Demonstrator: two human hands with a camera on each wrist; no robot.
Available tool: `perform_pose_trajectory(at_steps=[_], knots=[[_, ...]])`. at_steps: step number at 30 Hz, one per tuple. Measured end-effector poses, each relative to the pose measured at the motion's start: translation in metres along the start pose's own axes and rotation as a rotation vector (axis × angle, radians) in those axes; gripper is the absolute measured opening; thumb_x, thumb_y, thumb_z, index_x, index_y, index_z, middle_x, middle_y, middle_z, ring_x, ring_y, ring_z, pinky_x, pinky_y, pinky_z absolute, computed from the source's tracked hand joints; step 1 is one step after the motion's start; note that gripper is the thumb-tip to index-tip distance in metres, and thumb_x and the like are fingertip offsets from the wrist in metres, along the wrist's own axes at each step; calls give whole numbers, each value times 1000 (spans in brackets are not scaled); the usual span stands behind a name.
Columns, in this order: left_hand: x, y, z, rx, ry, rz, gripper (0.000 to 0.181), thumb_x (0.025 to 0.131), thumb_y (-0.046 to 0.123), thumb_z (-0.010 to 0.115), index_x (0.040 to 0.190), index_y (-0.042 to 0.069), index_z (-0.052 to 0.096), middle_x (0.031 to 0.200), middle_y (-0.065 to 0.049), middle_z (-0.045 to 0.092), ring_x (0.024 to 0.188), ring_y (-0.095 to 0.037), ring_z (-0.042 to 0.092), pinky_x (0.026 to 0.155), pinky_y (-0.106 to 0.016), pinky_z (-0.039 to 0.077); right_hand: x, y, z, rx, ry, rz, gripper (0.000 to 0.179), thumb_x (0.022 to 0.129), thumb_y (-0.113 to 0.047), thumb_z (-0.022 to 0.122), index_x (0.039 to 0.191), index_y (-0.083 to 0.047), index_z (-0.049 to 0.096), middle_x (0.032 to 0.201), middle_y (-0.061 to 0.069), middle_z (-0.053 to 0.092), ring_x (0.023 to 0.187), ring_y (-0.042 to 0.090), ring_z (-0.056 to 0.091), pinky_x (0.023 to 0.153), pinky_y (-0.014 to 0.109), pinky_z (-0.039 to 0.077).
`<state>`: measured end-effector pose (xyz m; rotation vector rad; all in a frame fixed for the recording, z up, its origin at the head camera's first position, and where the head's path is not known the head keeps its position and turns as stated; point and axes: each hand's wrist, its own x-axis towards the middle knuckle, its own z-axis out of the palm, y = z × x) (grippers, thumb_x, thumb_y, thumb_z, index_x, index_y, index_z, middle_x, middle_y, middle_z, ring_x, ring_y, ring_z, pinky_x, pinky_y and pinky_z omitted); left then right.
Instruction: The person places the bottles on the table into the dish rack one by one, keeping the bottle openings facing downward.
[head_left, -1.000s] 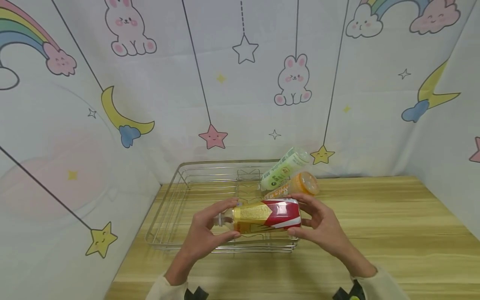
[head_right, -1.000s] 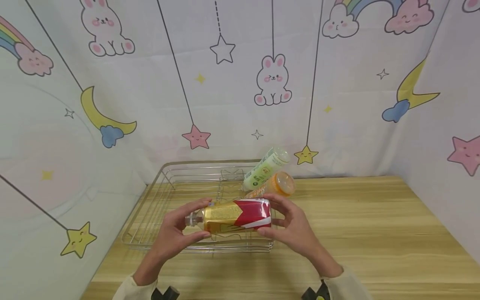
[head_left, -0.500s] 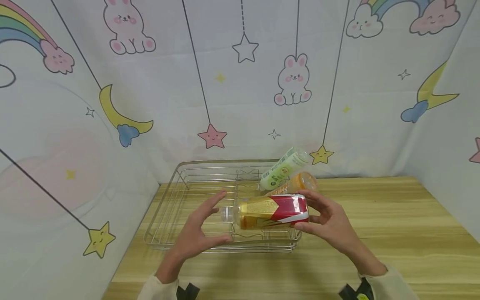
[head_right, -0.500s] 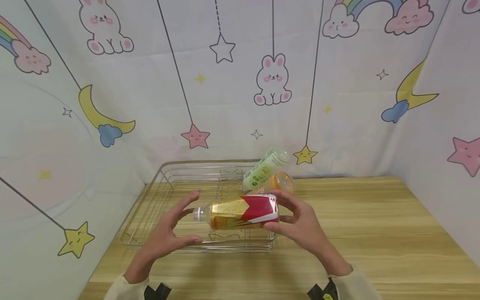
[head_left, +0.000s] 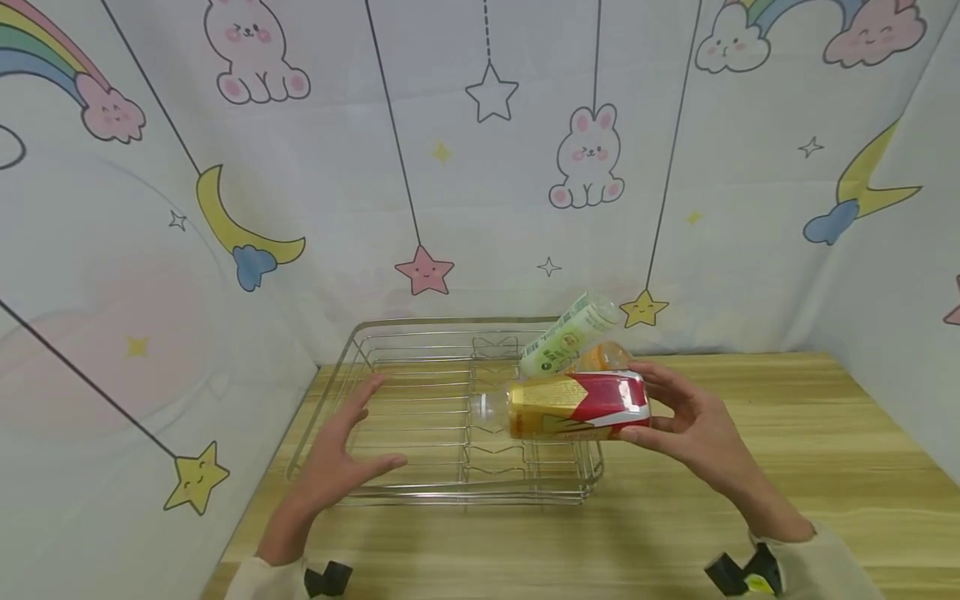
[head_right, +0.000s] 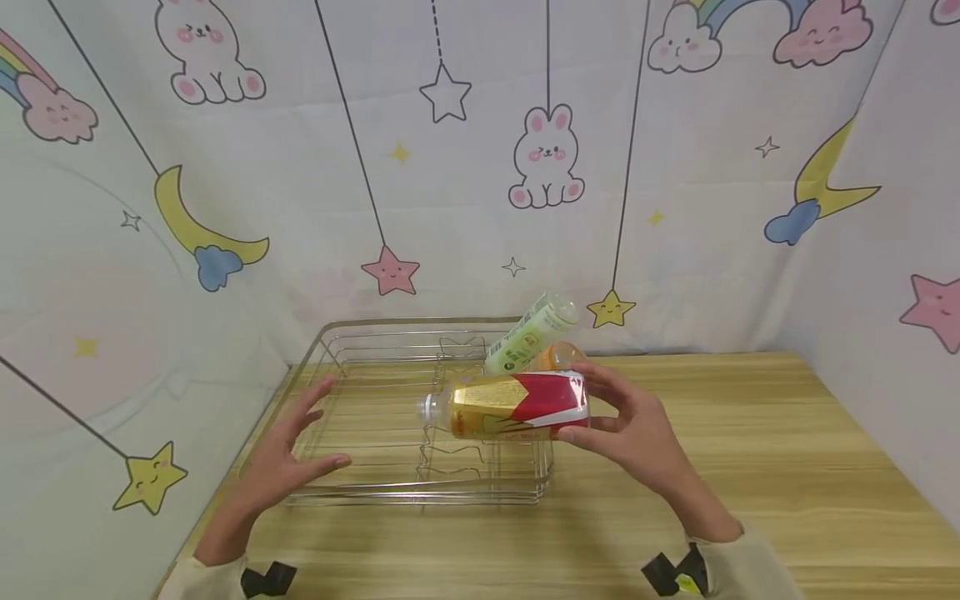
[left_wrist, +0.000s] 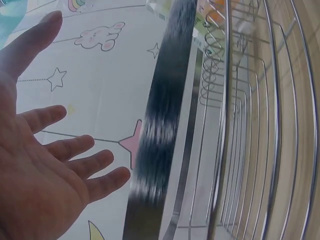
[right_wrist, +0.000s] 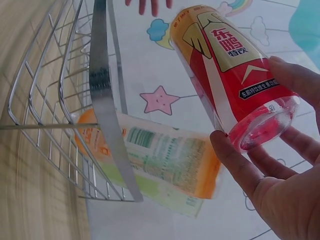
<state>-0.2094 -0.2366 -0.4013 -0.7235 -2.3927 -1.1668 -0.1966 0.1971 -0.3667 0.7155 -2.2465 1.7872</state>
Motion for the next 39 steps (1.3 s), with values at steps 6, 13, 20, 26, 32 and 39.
perform_pose_trajectory(at_steps=[6,13,20,26,32,39], knots=[[-8,-12,-17,50,26,-78,97,71,12,88,153,16,37,155,-10,37,141,-22,33,105,-47,39,-3,-4,-9,-38,10,25,66,83,9,74,142,2,46,138,3,52,116,8,58,82,28,57],[-18,-30,-31,123,12,-203,98,73,24,88,155,16,33,157,-19,31,141,-48,27,102,-74,26,-6,-2,-15,-52,3,52,67,83,7,75,143,-4,48,138,0,51,116,7,58,80,30,58],[-27,-41,-37,166,-29,-262,99,74,29,86,154,7,31,160,-24,17,143,-50,19,101,-77,23,-7,-6,-24,-91,-15,93,65,86,2,74,144,-8,46,136,3,49,102,12,68,75,33,60],[-33,-51,-39,158,-70,-300,105,75,31,85,157,10,24,161,-25,12,143,-51,15,100,-79,21,-6,-13,-32,-171,-11,84,65,84,0,77,142,-7,48,134,7,50,96,16,70,73,32,60],[-41,-64,-42,130,-123,-312,110,73,26,86,158,9,18,161,-27,9,143,-54,12,99,-80,18,-4,-16,-32,-274,-12,50,66,80,-5,82,139,-7,53,133,12,51,100,7,65,71,30,60],[-46,-72,-44,60,-136,-294,114,71,24,87,157,4,16,158,-32,10,140,-57,16,99,-74,30,-1,-21,-25,-465,-25,11,67,72,-17,90,131,-6,60,124,10,60,105,16,57,66,29,60]])
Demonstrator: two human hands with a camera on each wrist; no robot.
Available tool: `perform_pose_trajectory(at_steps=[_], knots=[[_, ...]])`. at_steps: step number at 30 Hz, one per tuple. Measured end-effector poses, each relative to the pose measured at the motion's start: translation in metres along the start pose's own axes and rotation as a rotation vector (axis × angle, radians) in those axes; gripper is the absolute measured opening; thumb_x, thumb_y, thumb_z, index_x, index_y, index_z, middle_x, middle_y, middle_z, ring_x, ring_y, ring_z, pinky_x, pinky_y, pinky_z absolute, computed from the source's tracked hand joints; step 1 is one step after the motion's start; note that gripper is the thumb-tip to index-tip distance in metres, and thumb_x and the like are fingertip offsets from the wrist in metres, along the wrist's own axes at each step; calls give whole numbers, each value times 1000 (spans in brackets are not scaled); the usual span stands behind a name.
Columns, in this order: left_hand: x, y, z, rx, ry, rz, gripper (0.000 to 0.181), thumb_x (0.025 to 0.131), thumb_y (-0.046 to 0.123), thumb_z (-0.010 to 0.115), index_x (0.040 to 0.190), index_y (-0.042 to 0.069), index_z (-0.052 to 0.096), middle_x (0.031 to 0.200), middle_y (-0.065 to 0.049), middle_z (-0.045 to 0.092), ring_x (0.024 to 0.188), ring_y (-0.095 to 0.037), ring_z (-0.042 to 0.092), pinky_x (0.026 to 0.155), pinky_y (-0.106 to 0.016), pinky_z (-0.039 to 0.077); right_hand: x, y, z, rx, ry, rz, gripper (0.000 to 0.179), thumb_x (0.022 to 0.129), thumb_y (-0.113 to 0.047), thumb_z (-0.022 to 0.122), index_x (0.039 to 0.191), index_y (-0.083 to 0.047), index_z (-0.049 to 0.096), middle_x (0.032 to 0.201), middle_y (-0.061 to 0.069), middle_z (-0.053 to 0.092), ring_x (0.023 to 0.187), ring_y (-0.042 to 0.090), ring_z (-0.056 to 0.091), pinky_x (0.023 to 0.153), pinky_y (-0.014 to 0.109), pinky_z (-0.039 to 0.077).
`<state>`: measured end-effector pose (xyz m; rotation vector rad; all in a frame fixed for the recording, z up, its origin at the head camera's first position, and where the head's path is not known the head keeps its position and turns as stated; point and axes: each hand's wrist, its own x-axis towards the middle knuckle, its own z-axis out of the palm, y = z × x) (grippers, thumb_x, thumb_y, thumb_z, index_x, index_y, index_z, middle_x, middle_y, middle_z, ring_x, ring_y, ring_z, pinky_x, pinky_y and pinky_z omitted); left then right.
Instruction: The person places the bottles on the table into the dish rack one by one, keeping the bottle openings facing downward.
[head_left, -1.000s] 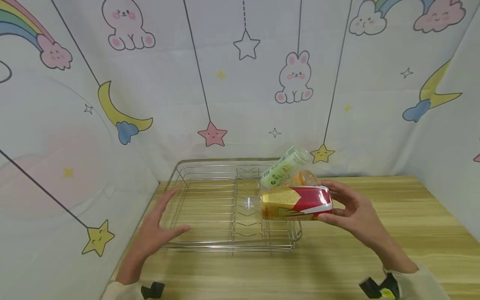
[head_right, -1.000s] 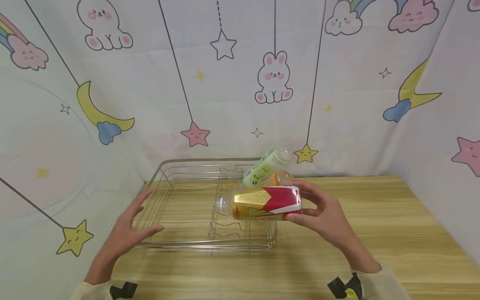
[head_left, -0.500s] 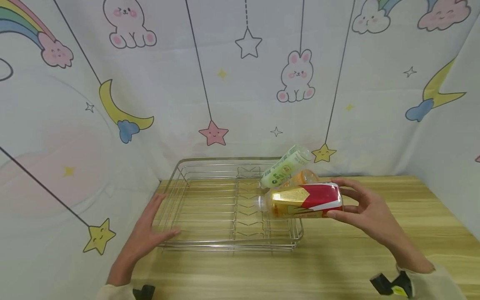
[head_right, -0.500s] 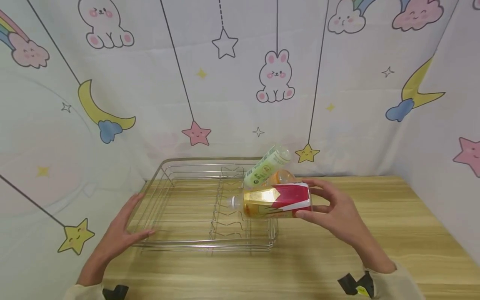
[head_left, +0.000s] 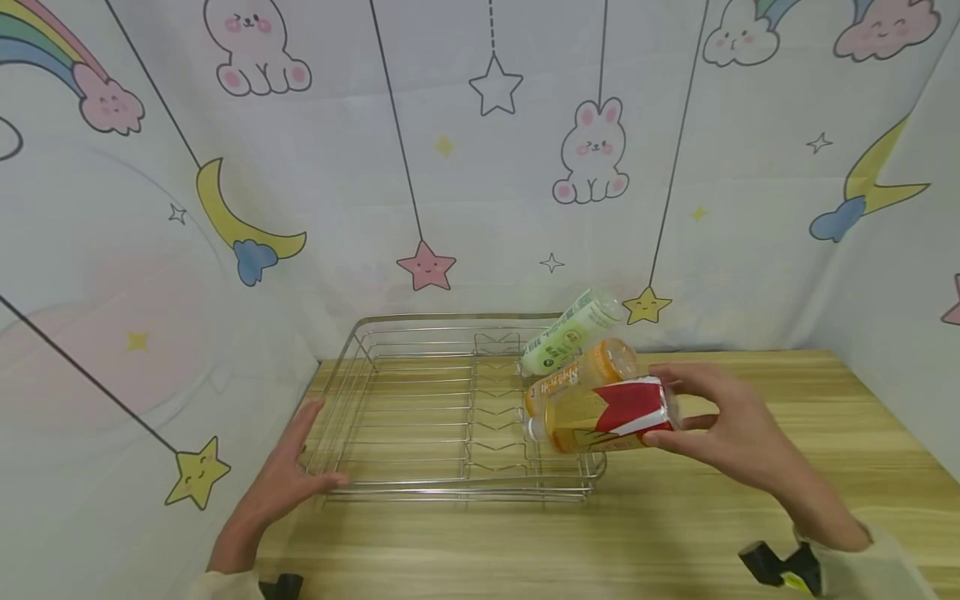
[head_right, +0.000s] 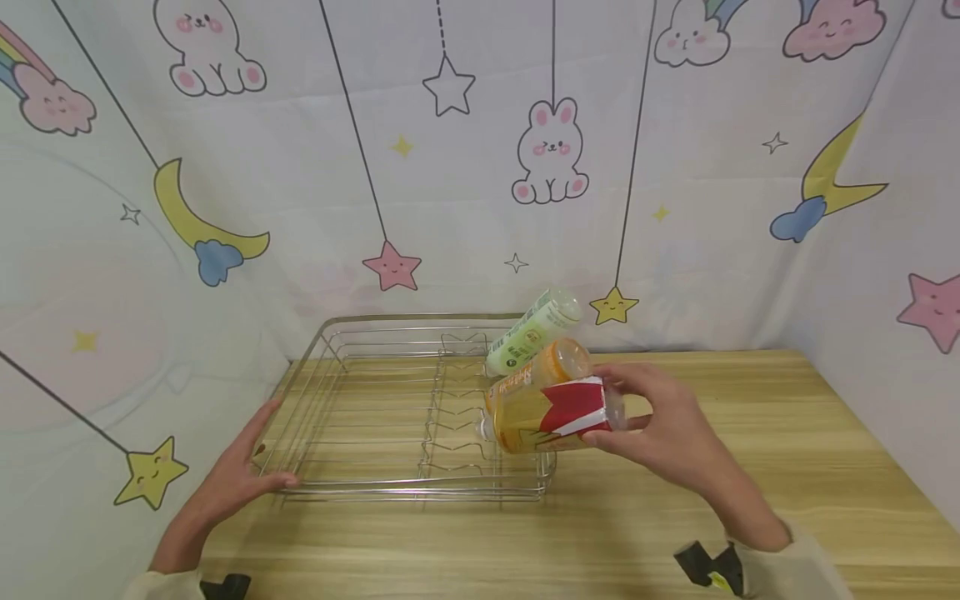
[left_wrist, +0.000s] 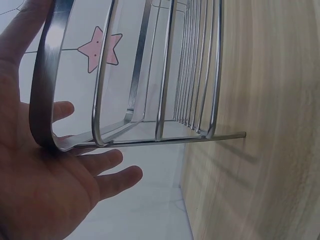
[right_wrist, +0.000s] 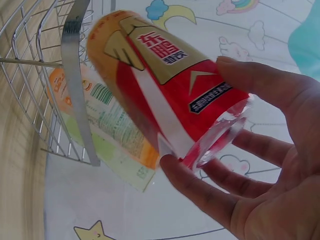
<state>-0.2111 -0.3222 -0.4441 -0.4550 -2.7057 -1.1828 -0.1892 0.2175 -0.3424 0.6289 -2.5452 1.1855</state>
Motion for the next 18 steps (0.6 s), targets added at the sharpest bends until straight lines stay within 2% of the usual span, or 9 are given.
perform_pose_trajectory(at_steps=[5,9,12,18], knots=[[-1,-2,0,-29,-10,5,115,73,27,87,157,2,13,158,-33,10,139,-57,16,99,-75,30,3,-8,3,-59,-45,5,68,71,-23,91,130,-4,60,126,17,57,106,35,56,64,32,60],[-2,-3,0,-36,-17,2,115,74,27,86,157,1,11,157,-34,10,138,-58,17,99,-75,31,5,-11,7,-70,-69,17,68,71,-22,91,129,-4,61,125,18,56,102,36,59,63,28,60],[-3,-3,0,-24,-26,-25,116,76,28,85,158,2,8,157,-34,10,137,-59,20,98,-74,33,6,-12,10,-75,-78,20,67,71,-19,91,128,-3,61,123,18,56,101,36,60,62,26,59],[-5,0,0,3,-45,-99,116,78,29,83,158,2,4,153,-39,16,122,-67,37,90,-77,37,7,-14,11,-92,-79,28,65,71,-18,91,128,-3,62,116,15,53,101,34,58,62,24,59]])
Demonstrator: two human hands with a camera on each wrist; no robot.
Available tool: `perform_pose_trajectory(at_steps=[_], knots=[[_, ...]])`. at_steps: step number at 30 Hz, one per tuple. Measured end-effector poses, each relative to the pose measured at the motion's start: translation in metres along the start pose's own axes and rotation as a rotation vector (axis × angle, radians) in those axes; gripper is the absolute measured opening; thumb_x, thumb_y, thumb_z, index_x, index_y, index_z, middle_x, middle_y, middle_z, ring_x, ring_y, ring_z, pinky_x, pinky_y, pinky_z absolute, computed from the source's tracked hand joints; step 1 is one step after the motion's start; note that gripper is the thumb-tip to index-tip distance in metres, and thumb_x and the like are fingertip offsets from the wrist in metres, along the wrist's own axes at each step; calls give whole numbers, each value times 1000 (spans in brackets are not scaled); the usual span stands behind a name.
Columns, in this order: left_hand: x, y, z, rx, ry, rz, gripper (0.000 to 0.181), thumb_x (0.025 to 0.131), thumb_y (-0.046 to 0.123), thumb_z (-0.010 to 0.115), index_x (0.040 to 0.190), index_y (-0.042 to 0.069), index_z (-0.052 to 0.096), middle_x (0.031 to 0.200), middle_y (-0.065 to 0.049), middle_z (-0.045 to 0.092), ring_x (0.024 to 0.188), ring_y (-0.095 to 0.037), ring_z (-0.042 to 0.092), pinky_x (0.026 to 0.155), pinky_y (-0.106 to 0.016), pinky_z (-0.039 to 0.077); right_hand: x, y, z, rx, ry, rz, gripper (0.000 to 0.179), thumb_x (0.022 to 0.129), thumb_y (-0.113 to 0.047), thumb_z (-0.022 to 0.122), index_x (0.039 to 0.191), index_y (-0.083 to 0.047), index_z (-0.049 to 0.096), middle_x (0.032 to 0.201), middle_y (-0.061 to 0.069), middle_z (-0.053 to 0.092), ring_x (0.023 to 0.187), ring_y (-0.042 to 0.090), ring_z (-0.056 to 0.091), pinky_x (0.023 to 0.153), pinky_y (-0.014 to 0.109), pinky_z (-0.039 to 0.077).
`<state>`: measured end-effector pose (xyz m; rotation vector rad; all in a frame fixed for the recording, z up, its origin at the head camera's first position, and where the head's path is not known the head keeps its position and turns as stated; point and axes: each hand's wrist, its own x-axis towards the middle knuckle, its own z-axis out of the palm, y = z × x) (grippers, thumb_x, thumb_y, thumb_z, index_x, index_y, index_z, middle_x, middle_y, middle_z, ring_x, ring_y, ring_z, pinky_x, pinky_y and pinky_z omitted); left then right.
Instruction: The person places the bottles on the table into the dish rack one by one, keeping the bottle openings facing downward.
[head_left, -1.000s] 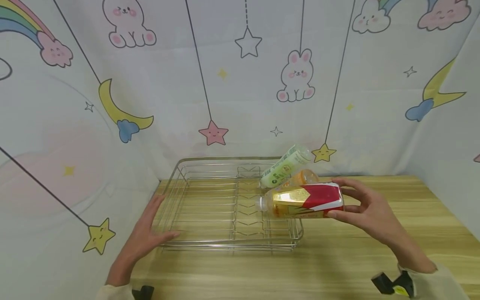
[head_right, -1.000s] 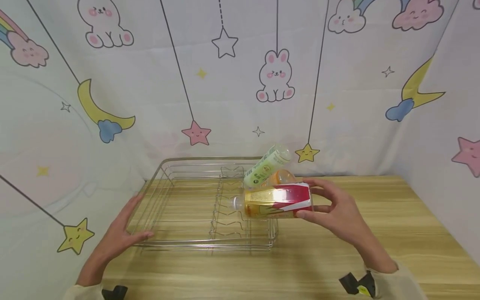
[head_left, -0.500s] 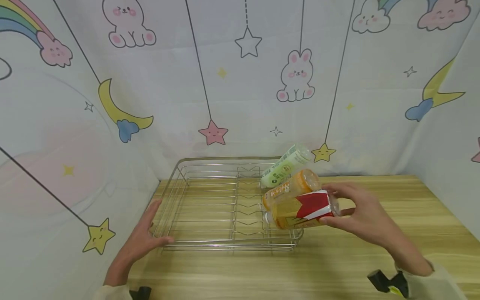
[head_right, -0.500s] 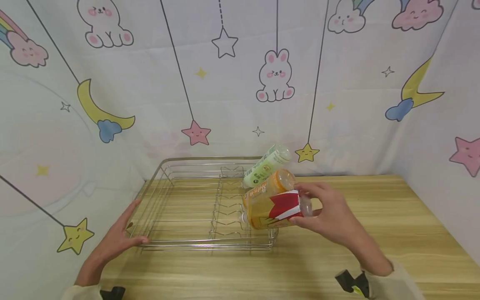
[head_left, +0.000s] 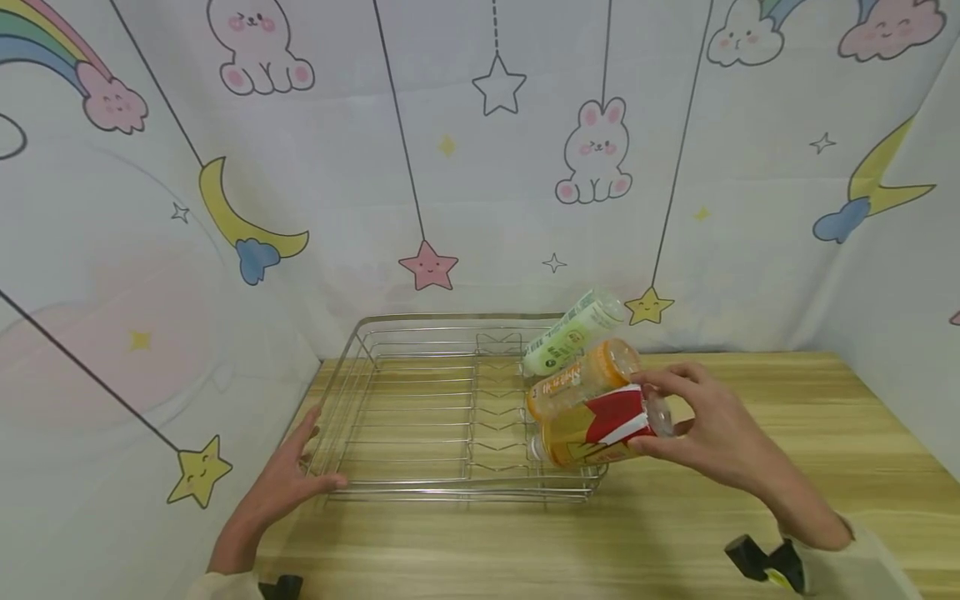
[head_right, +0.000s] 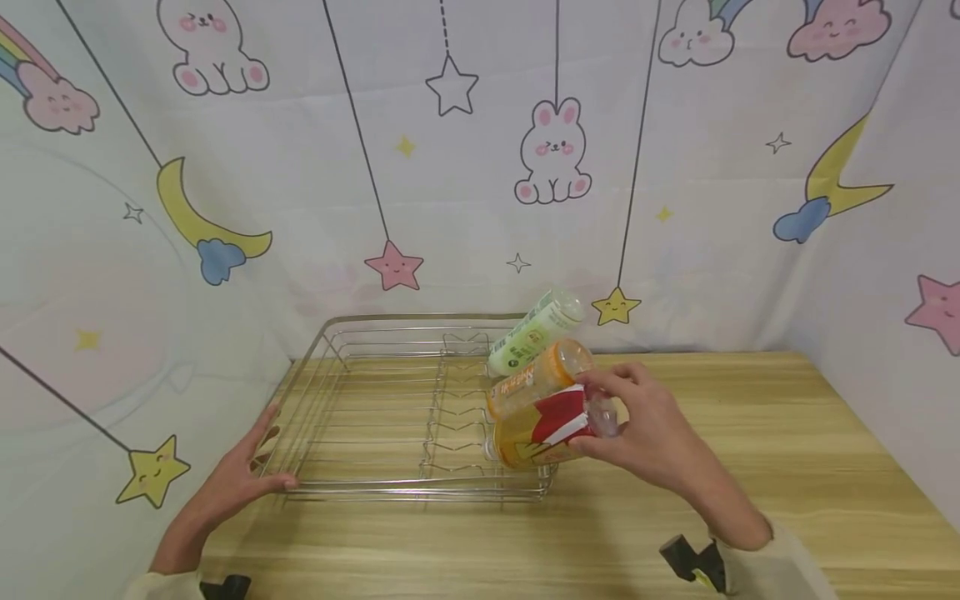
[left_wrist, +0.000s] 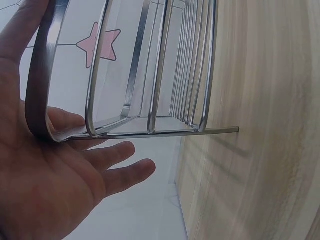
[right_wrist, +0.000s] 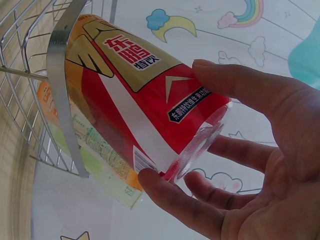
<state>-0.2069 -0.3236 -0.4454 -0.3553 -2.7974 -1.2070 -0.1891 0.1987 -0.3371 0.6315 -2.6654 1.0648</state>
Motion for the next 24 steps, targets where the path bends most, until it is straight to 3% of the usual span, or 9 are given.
perform_pose_trajectory(at_steps=[12,22,24], knots=[[0,0,0,-14,-6,-25,115,78,23,83,158,4,3,156,-36,14,125,-65,36,90,-75,39,6,-5,10,12,-33,8,61,69,-11,90,125,-5,65,113,16,53,96,31,56,59,21,56],[-1,0,0,-19,-3,-25,114,79,24,82,159,6,3,156,-35,14,127,-63,34,91,-74,39,10,-9,29,-77,7,-83,64,66,-18,93,123,-2,67,111,13,55,88,25,58,55,25,52],[-1,0,0,-22,-2,-21,114,79,23,82,159,5,4,157,-34,13,130,-61,32,92,-74,39,10,-9,32,-88,10,-94,65,66,-18,93,123,-1,67,110,12,55,89,25,58,59,29,54]])
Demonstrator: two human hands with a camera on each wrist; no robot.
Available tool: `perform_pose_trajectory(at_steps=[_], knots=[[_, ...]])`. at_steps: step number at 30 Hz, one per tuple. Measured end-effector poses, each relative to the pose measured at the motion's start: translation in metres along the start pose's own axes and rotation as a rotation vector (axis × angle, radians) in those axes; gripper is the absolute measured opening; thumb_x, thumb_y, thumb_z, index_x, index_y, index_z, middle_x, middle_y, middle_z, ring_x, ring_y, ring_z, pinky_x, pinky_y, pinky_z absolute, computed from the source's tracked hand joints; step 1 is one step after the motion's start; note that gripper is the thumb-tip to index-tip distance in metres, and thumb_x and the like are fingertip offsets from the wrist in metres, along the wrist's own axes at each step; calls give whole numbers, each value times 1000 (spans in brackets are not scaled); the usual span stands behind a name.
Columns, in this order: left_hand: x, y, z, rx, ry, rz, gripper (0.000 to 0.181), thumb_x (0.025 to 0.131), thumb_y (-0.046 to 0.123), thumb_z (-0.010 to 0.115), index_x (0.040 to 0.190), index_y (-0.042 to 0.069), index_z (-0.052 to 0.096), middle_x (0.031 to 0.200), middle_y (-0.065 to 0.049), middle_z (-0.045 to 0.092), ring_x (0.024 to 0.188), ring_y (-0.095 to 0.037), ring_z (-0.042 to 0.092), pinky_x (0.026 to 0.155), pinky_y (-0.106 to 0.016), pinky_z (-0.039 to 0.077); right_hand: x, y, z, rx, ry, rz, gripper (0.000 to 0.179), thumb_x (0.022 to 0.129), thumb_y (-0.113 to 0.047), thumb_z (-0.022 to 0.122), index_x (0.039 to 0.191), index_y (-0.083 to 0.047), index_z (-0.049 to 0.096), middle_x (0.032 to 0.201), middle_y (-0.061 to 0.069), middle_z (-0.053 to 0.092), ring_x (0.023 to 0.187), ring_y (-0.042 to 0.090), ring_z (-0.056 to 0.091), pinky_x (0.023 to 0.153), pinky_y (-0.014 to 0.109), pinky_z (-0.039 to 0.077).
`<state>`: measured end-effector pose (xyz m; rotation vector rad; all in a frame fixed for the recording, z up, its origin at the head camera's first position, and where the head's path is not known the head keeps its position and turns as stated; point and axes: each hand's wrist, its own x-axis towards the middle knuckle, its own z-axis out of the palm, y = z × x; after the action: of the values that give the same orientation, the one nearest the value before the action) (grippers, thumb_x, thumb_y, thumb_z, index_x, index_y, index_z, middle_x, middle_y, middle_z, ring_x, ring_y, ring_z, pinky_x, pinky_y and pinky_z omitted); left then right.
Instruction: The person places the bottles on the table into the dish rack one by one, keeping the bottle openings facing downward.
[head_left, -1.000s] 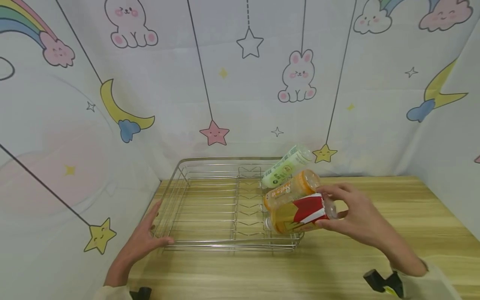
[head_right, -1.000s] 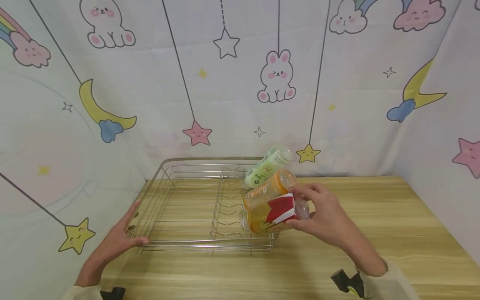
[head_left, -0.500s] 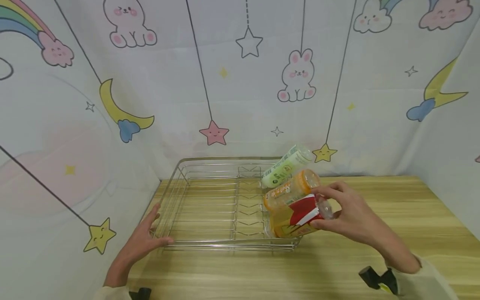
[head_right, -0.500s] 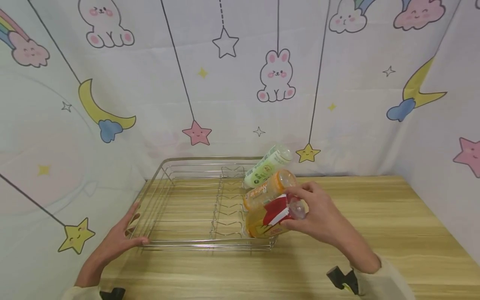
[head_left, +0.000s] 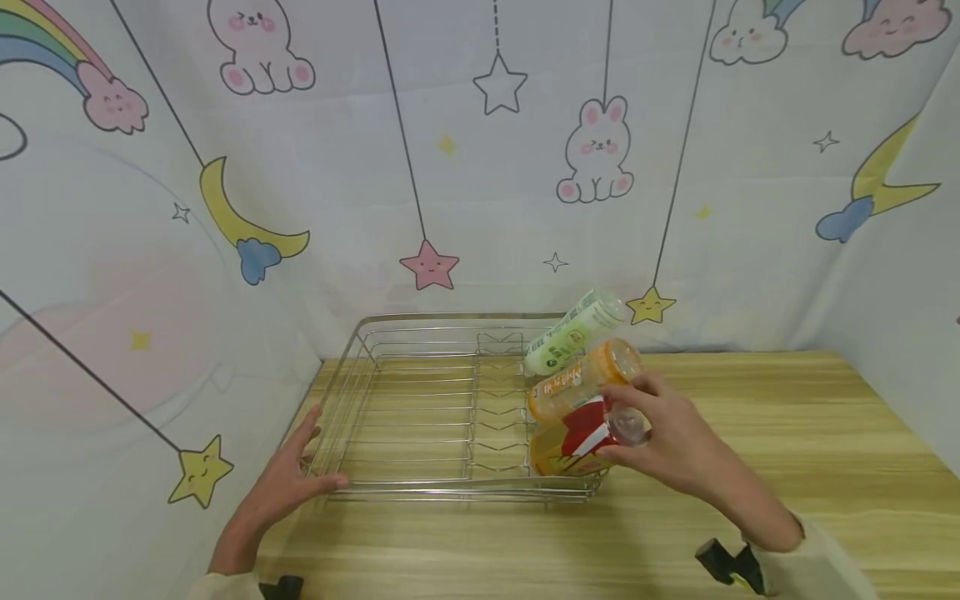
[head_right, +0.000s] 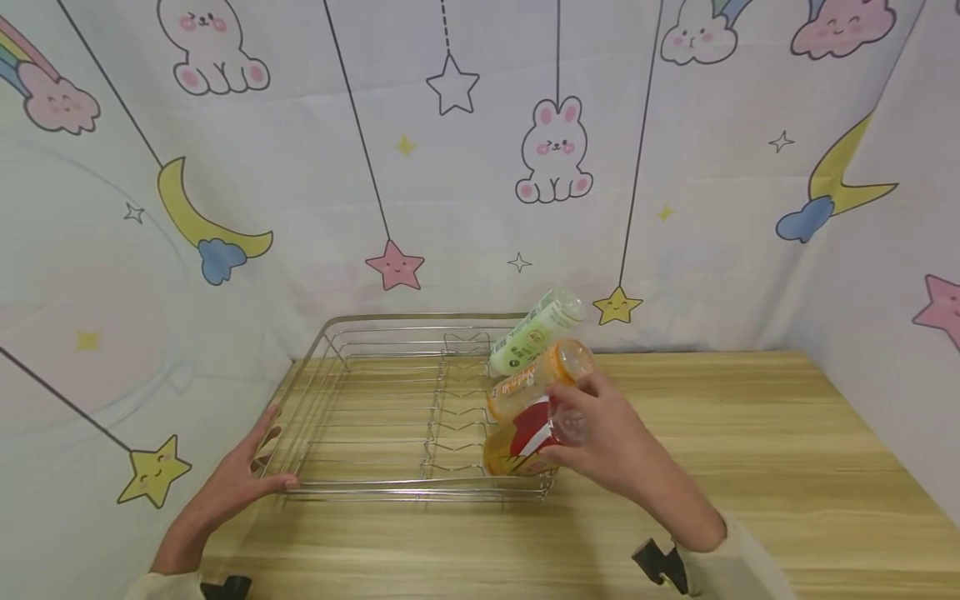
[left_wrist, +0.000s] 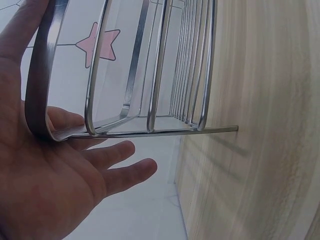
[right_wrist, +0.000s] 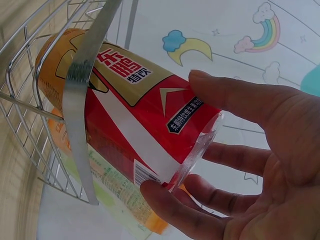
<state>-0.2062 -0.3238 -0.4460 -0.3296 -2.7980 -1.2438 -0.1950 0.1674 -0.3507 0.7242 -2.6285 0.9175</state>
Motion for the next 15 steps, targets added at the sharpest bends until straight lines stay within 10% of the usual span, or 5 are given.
perform_pose_trajectory(at_steps=[15], knots=[[0,1,-1,29,-1,18,114,79,25,82,158,2,4,155,-37,14,128,-62,33,92,-74,38,-2,-1,4,-69,-27,-32,69,67,-24,93,127,-7,64,117,11,54,99,26,59,75,44,55]])
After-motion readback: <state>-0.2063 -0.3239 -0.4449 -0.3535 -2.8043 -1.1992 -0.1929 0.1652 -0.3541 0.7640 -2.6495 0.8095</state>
